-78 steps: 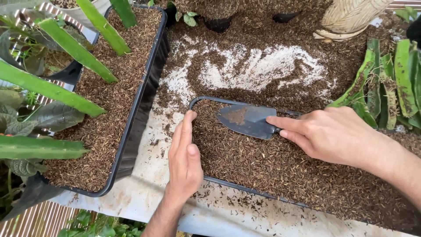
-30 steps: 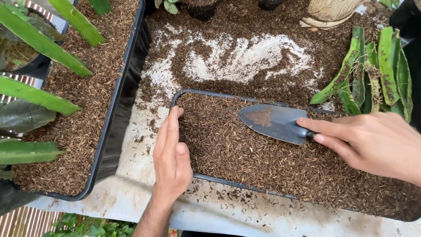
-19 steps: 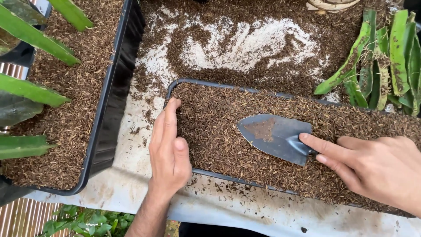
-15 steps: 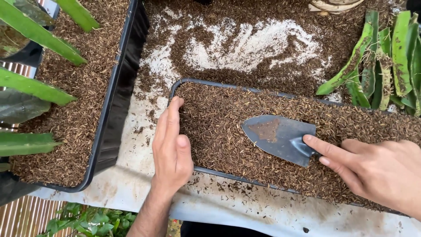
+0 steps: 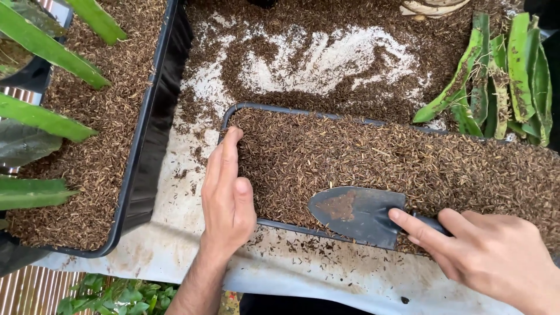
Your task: Using a hand trowel to fill a plastic planting tray with soil and leveling it out.
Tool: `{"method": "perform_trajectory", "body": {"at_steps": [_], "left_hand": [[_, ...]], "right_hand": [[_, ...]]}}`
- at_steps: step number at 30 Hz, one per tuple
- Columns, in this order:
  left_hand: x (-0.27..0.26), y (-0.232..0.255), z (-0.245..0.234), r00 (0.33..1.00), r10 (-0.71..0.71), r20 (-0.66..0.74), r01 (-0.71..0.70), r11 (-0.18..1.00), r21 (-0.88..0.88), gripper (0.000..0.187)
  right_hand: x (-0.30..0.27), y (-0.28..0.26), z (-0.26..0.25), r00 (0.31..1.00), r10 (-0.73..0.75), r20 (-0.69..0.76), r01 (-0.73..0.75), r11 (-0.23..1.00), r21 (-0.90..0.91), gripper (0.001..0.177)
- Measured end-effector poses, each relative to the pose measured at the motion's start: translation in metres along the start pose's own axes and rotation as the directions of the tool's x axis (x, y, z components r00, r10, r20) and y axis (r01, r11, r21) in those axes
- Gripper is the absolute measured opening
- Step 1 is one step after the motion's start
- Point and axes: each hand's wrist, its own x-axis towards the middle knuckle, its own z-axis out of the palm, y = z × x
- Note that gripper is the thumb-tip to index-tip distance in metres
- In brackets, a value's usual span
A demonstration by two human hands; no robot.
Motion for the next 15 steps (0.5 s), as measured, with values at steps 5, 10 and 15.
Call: {"method": "perform_trajectory", "body": {"at_steps": [5, 10, 15], "left_hand": [[-0.001, -0.001, 0.0, 1.0, 0.0, 0.002, 0.0, 1.0, 0.004, 0.065], [-0.001, -0.002, -0.001, 1.0, -0.002, -0.019, 0.001, 1.0, -0.006, 0.064], [0.001, 0.0, -0.001, 1.0, 0.023, -0.001, -0.023, 1.0, -0.007, 0.063]], "right_hand": [[-0.004, 0.001, 0.001, 0.999, -0.004, 0.044, 0.006, 0.999, -0.039, 0.055], [-0.008, 0.005, 0.001, 0.996, 0.014, 0.092, -0.007, 0.997, -0.08, 0.056], [-0.003, 0.0, -0.001, 0.995, -0.053, -0.084, 0.06, 0.994, 0.09, 0.051]]}}
